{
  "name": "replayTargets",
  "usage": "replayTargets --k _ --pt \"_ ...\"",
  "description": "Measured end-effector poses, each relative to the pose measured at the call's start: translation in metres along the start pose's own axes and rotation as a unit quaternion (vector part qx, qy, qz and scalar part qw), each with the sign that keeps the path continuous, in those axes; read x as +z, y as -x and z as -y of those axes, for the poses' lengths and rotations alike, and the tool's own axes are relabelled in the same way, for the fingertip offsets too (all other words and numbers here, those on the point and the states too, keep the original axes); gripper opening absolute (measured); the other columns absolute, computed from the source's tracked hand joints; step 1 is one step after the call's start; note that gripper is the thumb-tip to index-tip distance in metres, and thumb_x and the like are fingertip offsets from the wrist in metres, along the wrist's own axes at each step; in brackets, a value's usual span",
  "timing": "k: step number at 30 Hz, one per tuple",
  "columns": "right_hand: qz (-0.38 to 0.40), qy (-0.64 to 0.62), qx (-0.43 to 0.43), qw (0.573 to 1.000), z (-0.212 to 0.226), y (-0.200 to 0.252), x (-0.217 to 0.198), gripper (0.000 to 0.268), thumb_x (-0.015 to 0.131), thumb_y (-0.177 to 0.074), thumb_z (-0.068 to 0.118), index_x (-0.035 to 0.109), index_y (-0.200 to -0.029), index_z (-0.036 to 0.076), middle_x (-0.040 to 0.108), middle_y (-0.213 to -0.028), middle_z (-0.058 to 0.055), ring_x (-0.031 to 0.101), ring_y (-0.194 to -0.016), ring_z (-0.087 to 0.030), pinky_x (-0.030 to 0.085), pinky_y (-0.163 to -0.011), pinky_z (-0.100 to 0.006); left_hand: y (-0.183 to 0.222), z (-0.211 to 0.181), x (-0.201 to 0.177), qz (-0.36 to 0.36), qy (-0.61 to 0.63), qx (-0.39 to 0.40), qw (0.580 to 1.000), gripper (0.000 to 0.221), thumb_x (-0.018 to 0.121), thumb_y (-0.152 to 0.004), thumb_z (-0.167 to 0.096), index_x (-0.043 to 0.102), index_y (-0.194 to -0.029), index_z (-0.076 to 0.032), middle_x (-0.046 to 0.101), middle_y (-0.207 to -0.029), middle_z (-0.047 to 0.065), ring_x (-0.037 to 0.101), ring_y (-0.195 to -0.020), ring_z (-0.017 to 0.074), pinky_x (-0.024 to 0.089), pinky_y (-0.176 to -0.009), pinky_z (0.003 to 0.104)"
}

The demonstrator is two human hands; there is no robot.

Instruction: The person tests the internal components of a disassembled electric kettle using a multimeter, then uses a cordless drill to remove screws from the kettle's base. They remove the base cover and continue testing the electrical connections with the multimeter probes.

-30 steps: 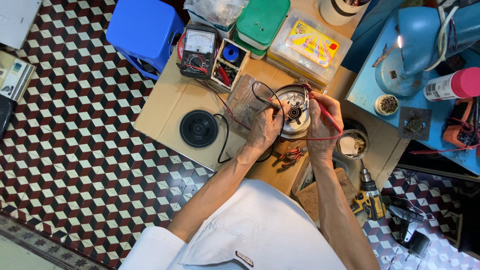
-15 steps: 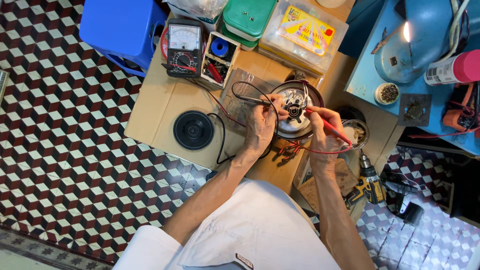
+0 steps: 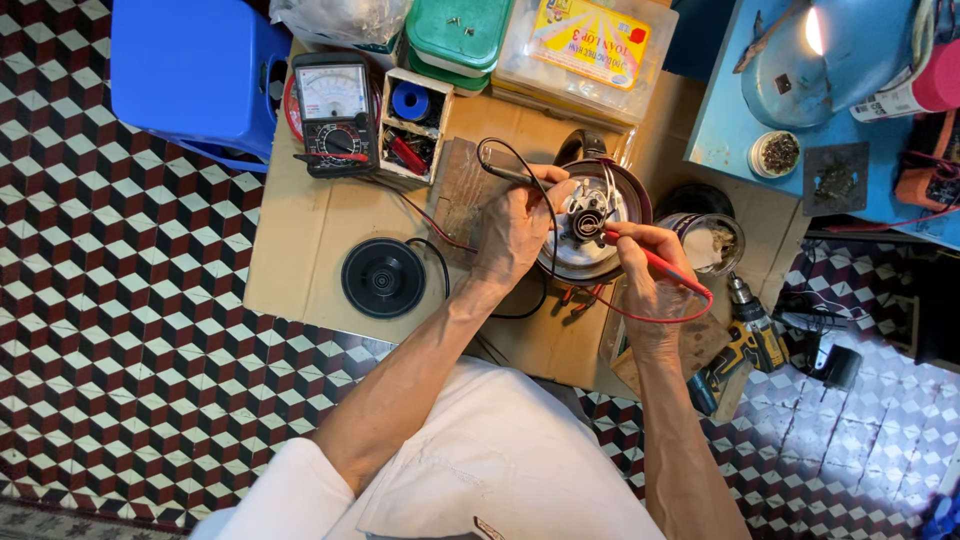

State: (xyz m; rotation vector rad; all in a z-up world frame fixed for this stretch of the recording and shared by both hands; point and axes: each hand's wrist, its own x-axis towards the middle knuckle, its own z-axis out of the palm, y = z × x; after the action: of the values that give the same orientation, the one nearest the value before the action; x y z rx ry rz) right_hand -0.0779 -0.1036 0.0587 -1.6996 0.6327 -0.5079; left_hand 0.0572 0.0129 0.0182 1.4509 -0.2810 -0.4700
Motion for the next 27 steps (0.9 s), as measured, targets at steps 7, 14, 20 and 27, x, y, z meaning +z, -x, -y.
replayTargets --k 7,14,20,27 --pt "0.011 -0.003 0.013 1.000 -0.005 -0.004 -0.006 0.013 0.061 -0.103 0.006 0.065 -0.112 -0.002 0.073 -0.116 -0.012 0.068 -0.106 -0.014 0.054 -0.099 -0.031 0.003 -0.001 -0.008 0.045 -0.018 -0.037 0.998 0.026 0.065 -0.101 -0.031 0.069 -0.108 -0.006 0.074 -0.085 0.004 0.074 -0.079 0.0099 0.062 -0.069 0.026" --pt "0.032 -0.006 0.012 0.999 -0.011 -0.006 -0.010 0.012 0.061 -0.103 0.004 0.064 -0.112 -0.003 0.073 -0.117 -0.014 0.069 -0.108 -0.015 0.054 -0.101 -0.031 0.005 0.005 -0.008 0.020 0.018 -0.039 0.999 0.023 0.068 -0.101 -0.030 0.071 -0.107 -0.008 0.071 -0.087 0.001 0.069 -0.079 0.0075 0.061 -0.072 0.025" --pt "0.044 -0.045 0.037 0.997 -0.015 -0.006 -0.012 0.012 0.061 -0.104 0.004 0.063 -0.115 -0.003 0.072 -0.120 -0.014 0.069 -0.111 -0.017 0.055 -0.102 -0.032 0.002 0.000 0.000 -0.021 0.047 -0.065 0.997 0.020 0.074 -0.097 -0.026 0.075 -0.109 -0.010 0.067 -0.081 -0.003 0.064 -0.073 0.0047 0.057 -0.065 0.024" --pt "0.059 -0.057 0.040 0.996 -0.017 -0.008 -0.015 0.013 0.061 -0.104 0.004 0.062 -0.116 -0.002 0.071 -0.121 -0.013 0.068 -0.111 -0.016 0.055 -0.101 -0.031 -0.011 -0.011 0.008 -0.027 -0.070 0.011 0.997 0.024 0.076 -0.094 -0.029 0.075 -0.110 -0.012 0.075 -0.087 0.001 0.069 -0.075 0.0075 0.056 -0.063 0.026"
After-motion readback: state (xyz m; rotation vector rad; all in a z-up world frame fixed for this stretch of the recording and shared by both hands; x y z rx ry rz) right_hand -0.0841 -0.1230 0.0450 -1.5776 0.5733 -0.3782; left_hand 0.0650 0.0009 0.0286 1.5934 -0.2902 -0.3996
